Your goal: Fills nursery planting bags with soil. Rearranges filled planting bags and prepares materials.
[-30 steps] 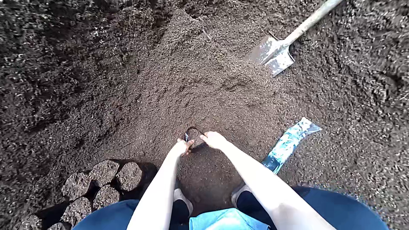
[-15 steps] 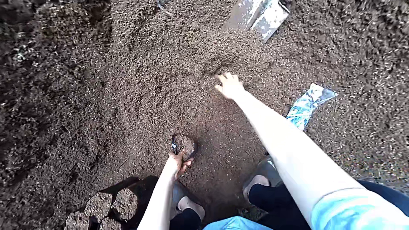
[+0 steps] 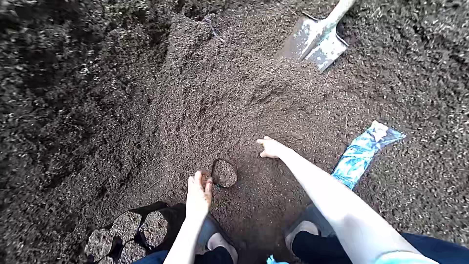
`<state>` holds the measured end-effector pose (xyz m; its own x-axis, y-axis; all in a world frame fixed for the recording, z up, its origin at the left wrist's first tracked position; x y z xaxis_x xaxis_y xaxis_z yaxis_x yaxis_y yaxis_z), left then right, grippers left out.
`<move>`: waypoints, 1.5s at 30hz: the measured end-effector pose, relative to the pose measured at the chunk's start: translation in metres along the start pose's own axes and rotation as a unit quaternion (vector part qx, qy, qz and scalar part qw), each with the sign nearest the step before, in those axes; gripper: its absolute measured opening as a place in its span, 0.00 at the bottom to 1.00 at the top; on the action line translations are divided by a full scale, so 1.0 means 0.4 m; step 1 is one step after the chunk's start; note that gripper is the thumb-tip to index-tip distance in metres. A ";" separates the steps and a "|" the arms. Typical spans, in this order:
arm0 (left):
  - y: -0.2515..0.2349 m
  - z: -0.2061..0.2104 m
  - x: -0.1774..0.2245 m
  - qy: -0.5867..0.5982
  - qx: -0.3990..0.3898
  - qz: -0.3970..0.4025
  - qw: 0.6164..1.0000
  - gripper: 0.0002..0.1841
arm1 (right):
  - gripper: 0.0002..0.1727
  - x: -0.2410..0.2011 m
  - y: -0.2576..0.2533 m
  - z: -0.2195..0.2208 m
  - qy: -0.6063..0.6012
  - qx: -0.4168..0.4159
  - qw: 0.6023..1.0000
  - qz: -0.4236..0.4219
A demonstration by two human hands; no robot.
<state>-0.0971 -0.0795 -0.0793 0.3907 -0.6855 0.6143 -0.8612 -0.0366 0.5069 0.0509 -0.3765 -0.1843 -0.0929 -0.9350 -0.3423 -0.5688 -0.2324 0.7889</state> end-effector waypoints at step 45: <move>-0.029 0.030 -0.019 0.007 -0.205 -0.040 0.978 0.26 | 0.27 -0.380 0.319 0.143 0.205 -0.031 0.973 -0.099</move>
<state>-0.0938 -0.0825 -0.0971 0.4588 -0.6823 0.5691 -0.6253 0.2072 0.7524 -0.0544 -0.2488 -0.0607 0.3543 -0.8957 -0.2687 -0.4913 -0.4228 0.7615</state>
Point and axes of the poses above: each hand's wrist, its own y-axis away from the middle knuckle, its own z-axis out of the palm, x = y × z, the point moved 3 cm from there along -y, towards the middle knuckle, and after that the axes turned 9 degrees about -x, right-handed, at the moved point
